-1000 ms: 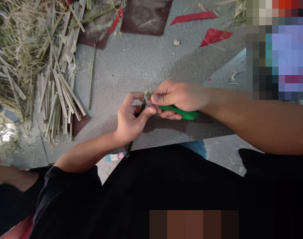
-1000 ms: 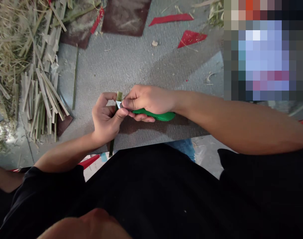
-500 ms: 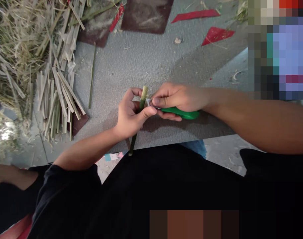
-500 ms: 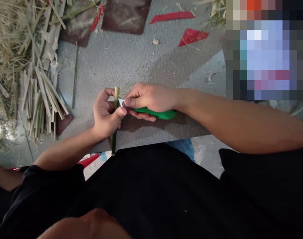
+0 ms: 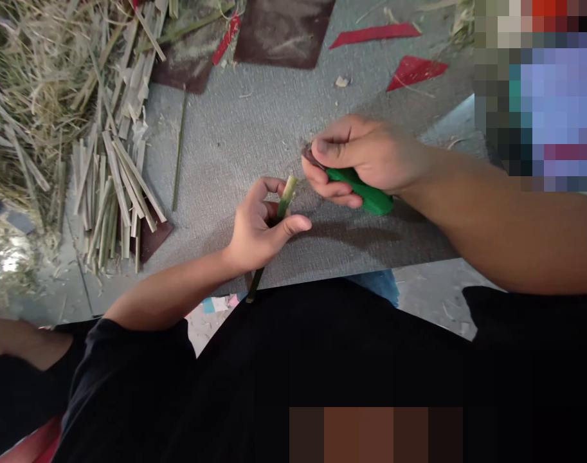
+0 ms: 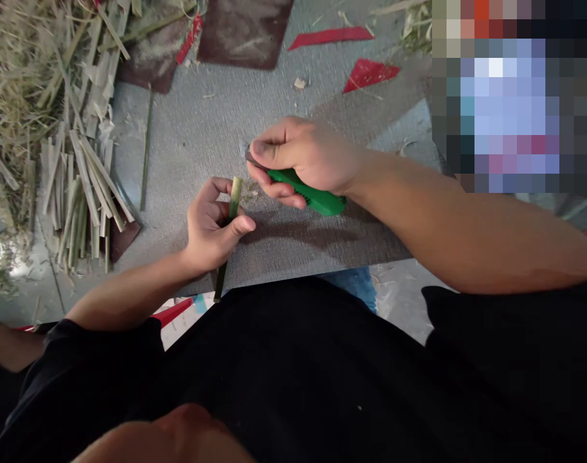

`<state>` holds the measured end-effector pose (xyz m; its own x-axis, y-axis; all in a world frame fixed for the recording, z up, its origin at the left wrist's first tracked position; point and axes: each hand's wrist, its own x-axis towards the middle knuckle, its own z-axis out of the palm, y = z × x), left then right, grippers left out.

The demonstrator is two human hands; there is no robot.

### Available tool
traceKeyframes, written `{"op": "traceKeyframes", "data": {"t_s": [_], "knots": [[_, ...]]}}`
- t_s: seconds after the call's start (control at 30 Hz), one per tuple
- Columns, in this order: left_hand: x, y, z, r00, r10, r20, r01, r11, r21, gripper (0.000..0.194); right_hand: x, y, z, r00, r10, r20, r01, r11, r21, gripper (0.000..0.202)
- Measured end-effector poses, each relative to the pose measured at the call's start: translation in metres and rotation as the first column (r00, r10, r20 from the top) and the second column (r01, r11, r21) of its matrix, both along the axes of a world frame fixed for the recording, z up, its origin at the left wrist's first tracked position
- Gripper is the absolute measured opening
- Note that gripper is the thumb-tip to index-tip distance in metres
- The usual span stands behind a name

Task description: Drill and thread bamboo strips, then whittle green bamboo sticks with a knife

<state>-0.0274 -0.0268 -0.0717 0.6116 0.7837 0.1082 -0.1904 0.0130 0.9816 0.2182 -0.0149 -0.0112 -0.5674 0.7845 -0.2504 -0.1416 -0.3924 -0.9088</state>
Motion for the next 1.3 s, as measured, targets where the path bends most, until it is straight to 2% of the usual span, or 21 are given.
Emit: {"op": "traceKeyframes", "data": {"t_s": [0.07,0.17,0.23,0.3,0.37,0.47,0.53,0.57,0.67,0.77,1.1,1.2,1.3], "knots": [[0.0,0.002,0.0,1.0,0.016,-0.019,-0.016,0.999,-0.038,0.071,-0.002,-0.002,0.001,0.992,0.124,-0.021,-0.123,0.992,0.016,0.057],[0.0,0.004,0.002,0.999,0.007,-0.043,-0.011,0.996,-0.085,0.075,-0.008,0.0,-0.005,0.943,0.332,-0.034,-0.332,0.943,0.004,0.066],[0.0,0.004,0.004,0.999,-0.01,-0.036,0.007,0.995,-0.099,0.074,-0.011,0.003,-0.011,0.924,0.382,-0.019,-0.383,0.924,-0.022,0.068],[0.001,0.004,0.005,0.999,-0.024,-0.022,0.022,0.995,-0.1,0.073,-0.011,0.006,-0.013,0.928,0.373,-0.016,-0.373,0.927,-0.032,0.067],[0.001,0.004,0.005,0.999,-0.035,-0.012,0.033,0.995,-0.098,0.073,-0.008,0.008,-0.012,0.949,0.313,-0.042,-0.313,0.95,-0.009,0.065],[0.0,0.006,0.004,0.999,-0.051,-0.001,0.051,0.996,-0.068,0.072,-0.003,0.009,-0.007,0.998,0.065,-0.007,-0.064,0.997,0.036,0.057],[0.0,0.006,0.003,0.999,-0.051,-0.016,0.05,0.998,-0.043,0.072,-0.002,0.007,-0.004,0.995,-0.081,0.052,0.076,0.993,0.093,0.053],[0.0,0.006,0.003,0.998,-0.048,-0.03,0.047,0.998,-0.04,0.073,-0.004,0.006,-0.004,0.99,-0.115,0.079,0.104,0.986,0.134,0.051],[0.0,0.007,0.003,0.996,-0.059,-0.062,0.054,0.995,-0.085,0.075,-0.009,0.001,-0.006,0.984,-0.152,0.092,0.119,0.95,0.289,0.04],[-0.001,0.007,0.002,0.994,-0.09,-0.055,0.08,0.985,-0.156,0.076,-0.014,-0.003,-0.008,0.979,-0.173,0.112,0.123,0.925,0.358,0.024],[0.001,0.008,0.006,0.989,-0.136,-0.053,0.125,0.977,-0.174,0.072,-0.013,-0.005,-0.002,0.966,-0.185,0.183,0.121,0.942,0.313,0.023],[0.0,0.008,0.007,0.985,-0.165,-0.052,0.154,0.972,-0.179,0.069,-0.015,-0.005,0.002,0.95,-0.239,0.201,0.173,0.938,0.3,0.032],[0.0,0.009,0.009,0.983,-0.177,-0.052,0.165,0.969,-0.183,0.065,-0.019,-0.003,0.005,0.919,-0.349,0.185,0.289,0.913,0.287,0.042]]}}
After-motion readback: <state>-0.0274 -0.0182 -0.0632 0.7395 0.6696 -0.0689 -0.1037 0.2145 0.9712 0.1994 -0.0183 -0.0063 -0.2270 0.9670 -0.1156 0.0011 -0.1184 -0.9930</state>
